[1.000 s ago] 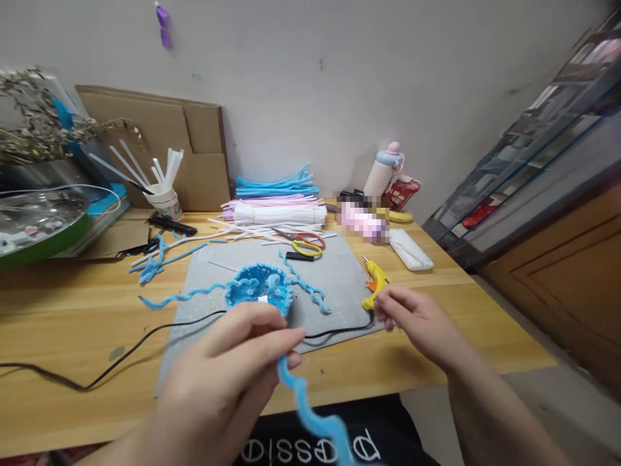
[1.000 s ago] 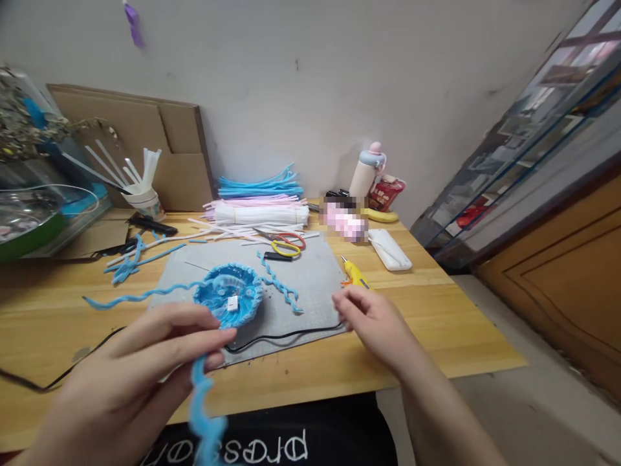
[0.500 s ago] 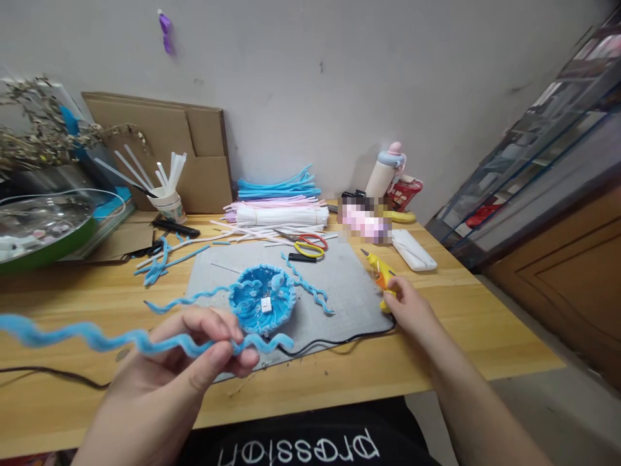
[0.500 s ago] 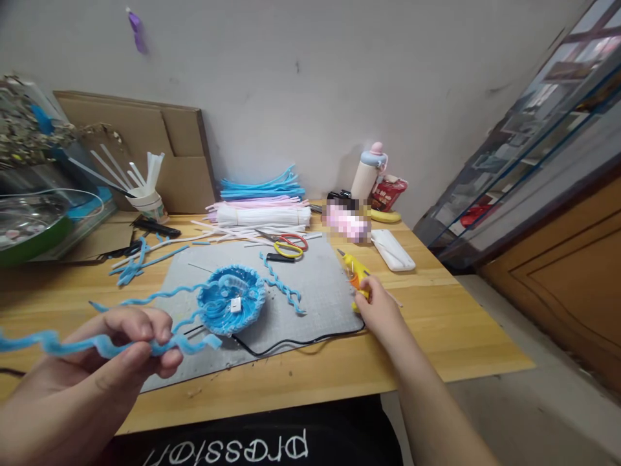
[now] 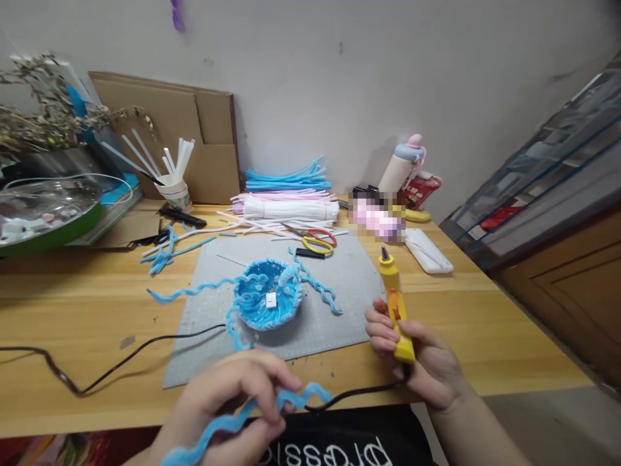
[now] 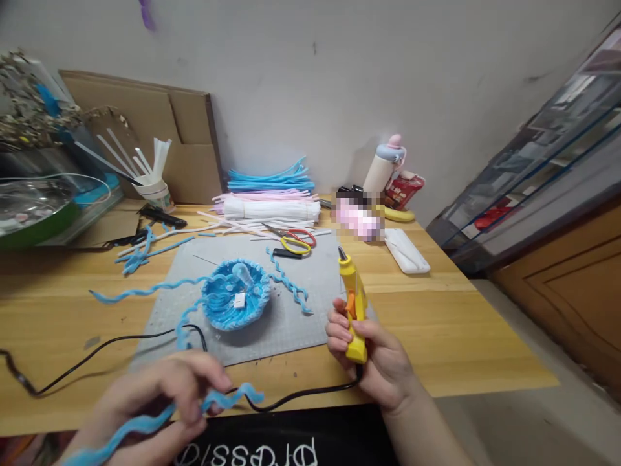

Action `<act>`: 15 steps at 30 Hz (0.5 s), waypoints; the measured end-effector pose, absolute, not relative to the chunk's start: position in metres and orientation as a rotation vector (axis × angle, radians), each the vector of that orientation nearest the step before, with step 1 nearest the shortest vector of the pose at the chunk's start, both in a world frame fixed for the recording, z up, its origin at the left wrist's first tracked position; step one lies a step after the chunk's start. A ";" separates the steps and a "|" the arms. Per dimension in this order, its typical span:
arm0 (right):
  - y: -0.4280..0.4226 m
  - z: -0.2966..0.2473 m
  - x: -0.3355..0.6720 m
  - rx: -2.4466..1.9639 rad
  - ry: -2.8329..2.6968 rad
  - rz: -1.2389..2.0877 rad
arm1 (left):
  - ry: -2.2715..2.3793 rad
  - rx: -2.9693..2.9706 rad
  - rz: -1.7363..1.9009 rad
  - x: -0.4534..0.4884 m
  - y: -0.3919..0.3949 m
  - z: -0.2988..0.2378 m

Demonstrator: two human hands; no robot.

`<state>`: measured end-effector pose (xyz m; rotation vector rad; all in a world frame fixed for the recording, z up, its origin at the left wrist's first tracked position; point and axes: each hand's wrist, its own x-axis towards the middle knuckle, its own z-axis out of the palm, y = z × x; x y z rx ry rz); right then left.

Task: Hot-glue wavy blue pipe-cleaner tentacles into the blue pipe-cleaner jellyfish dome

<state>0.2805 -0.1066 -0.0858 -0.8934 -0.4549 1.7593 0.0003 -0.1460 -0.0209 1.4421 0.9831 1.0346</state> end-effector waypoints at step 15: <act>-0.120 -0.102 0.259 -0.804 -0.786 1.726 | 0.947 1.528 1.181 0.015 -0.119 -0.082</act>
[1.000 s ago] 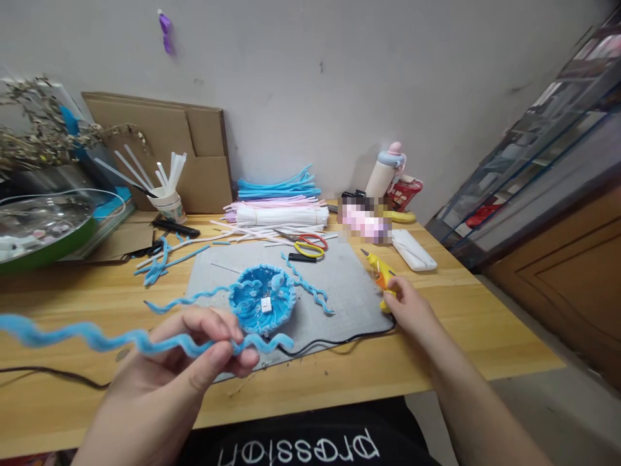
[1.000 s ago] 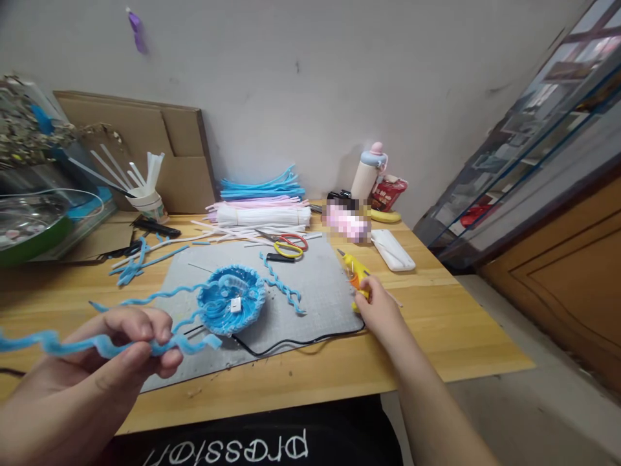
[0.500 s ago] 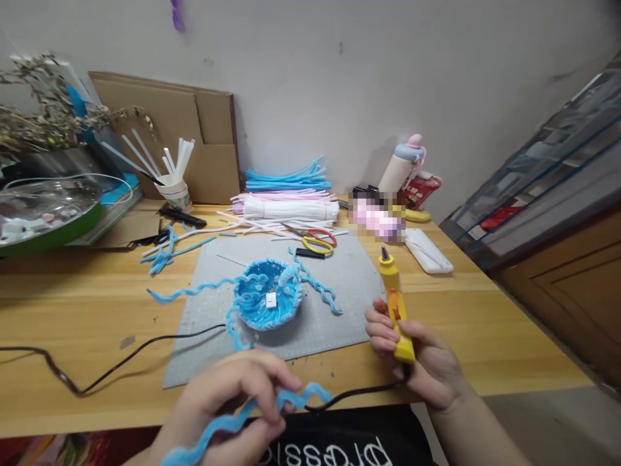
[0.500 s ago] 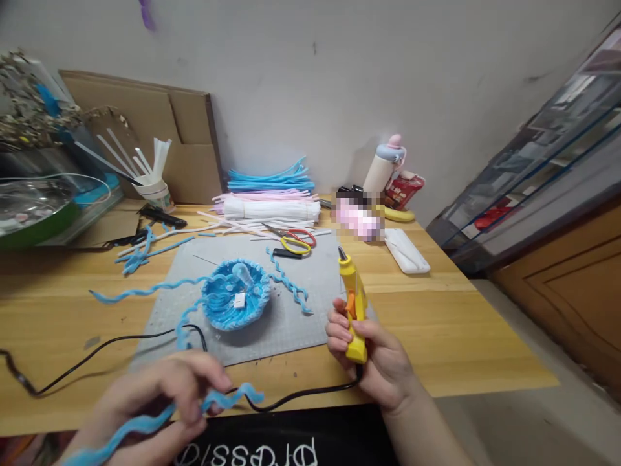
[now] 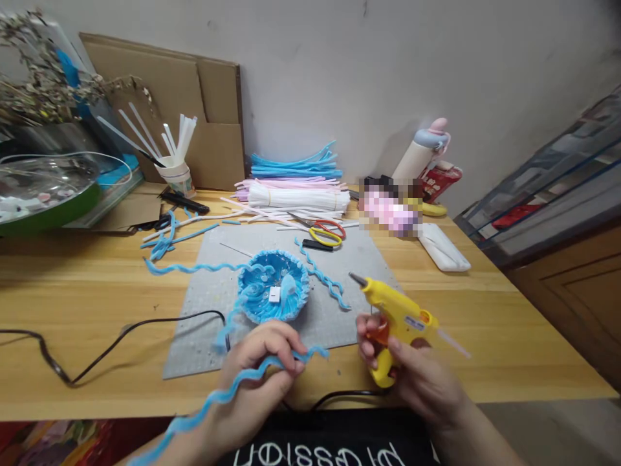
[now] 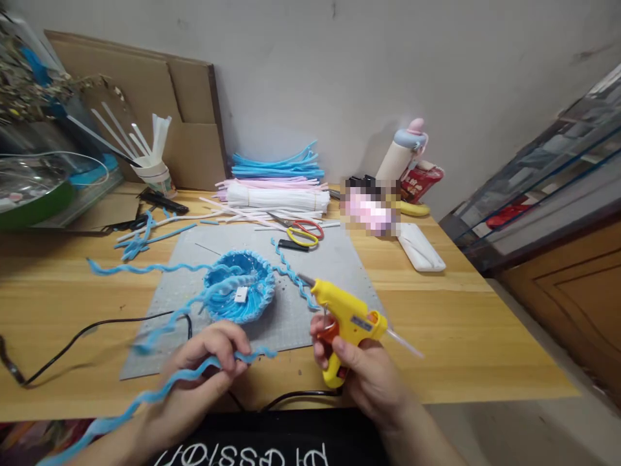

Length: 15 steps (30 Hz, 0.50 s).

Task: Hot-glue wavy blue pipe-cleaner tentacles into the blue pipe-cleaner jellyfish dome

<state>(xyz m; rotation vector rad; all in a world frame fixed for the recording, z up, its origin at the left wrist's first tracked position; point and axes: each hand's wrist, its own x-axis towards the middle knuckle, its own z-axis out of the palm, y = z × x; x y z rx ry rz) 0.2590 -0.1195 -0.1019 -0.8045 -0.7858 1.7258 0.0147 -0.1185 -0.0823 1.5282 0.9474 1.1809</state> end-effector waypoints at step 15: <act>-0.136 -0.124 0.251 -0.771 -0.904 1.764 | 1.059 1.242 1.426 0.016 -0.105 -0.096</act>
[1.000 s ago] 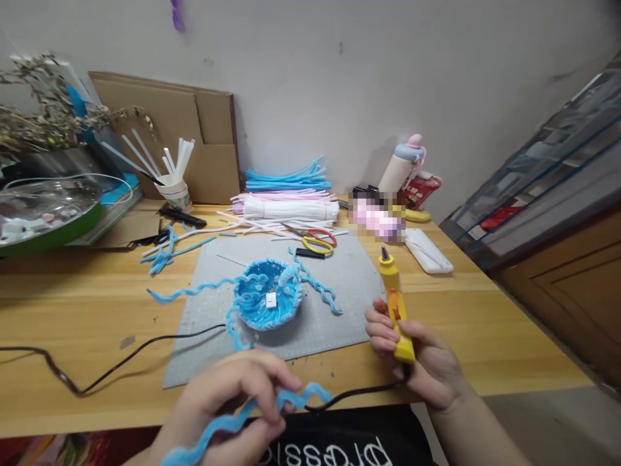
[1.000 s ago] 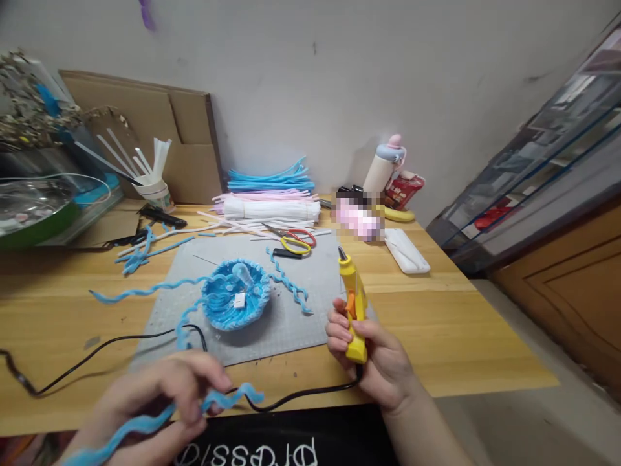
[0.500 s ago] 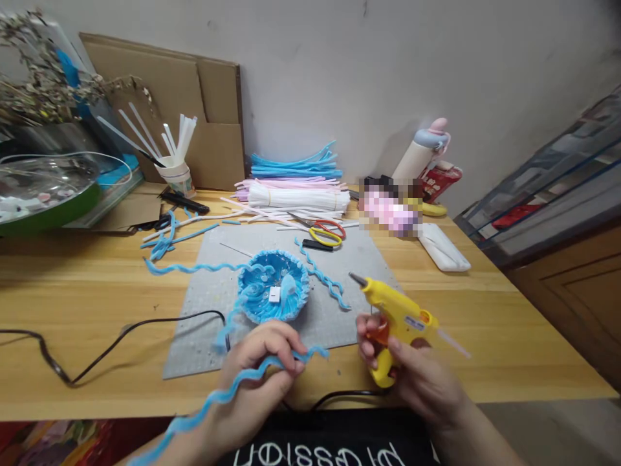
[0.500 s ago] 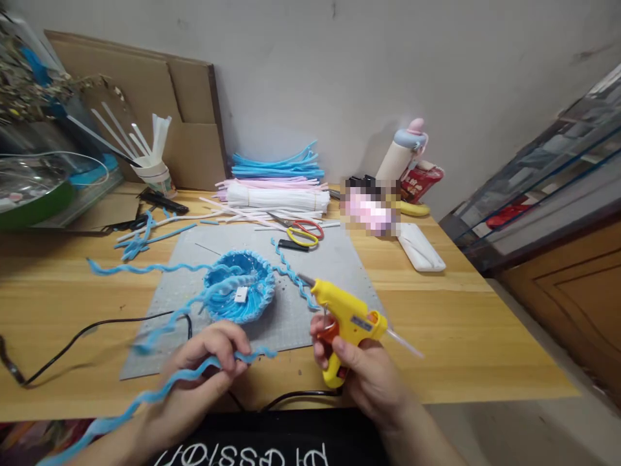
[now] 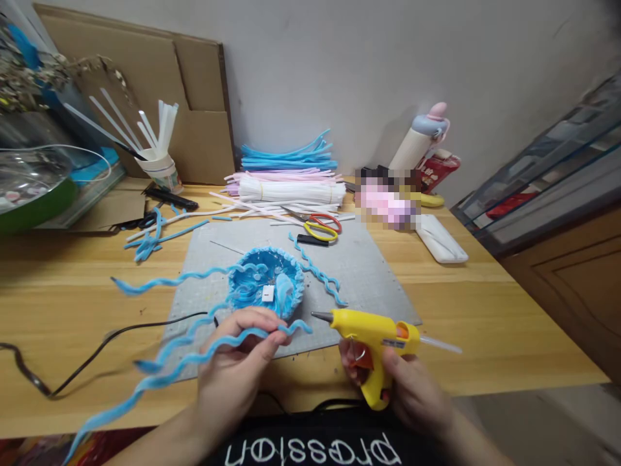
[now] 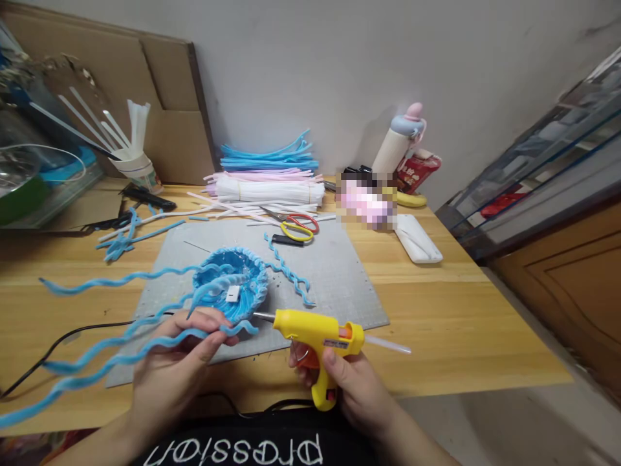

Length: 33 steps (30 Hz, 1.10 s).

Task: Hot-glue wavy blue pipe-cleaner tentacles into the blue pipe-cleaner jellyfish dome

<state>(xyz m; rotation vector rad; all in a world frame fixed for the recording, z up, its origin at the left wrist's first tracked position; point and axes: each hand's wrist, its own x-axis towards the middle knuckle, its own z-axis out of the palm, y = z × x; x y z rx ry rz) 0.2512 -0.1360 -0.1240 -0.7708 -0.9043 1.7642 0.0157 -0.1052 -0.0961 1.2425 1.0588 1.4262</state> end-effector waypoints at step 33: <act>-0.125 -0.091 0.252 -0.885 -1.772 1.090 | 0.708 -0.033 0.989 0.021 -0.103 -0.076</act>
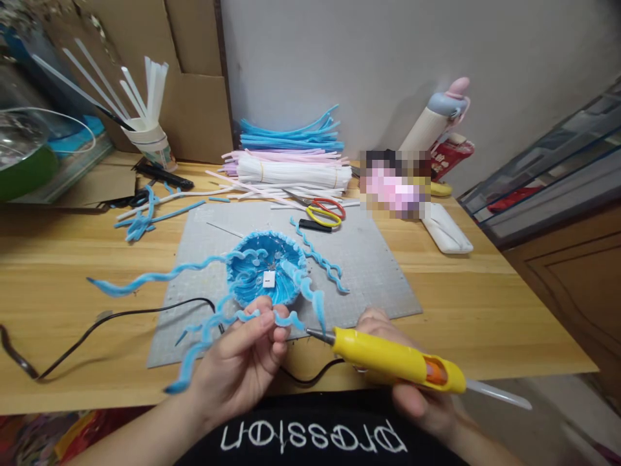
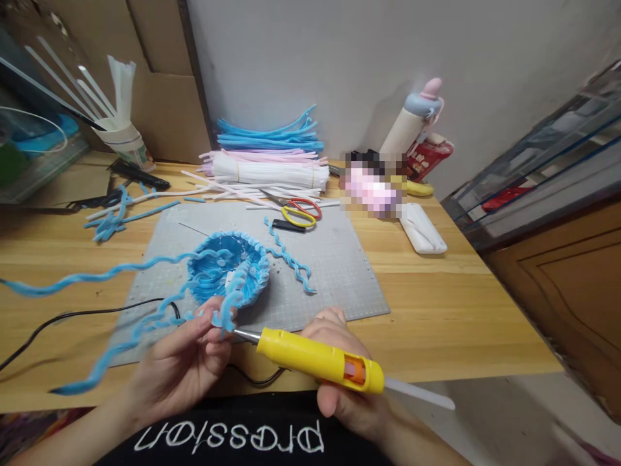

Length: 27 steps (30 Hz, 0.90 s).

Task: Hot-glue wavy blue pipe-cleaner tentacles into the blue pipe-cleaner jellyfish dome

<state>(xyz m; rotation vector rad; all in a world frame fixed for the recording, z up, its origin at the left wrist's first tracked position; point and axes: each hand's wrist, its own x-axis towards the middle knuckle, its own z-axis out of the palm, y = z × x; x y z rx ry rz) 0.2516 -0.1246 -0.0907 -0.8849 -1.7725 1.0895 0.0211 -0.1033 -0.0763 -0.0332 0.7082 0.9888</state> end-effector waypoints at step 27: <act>-0.123 -0.085 0.249 -0.914 -1.820 1.056 | 0.641 -0.071 0.998 0.022 -0.103 -0.079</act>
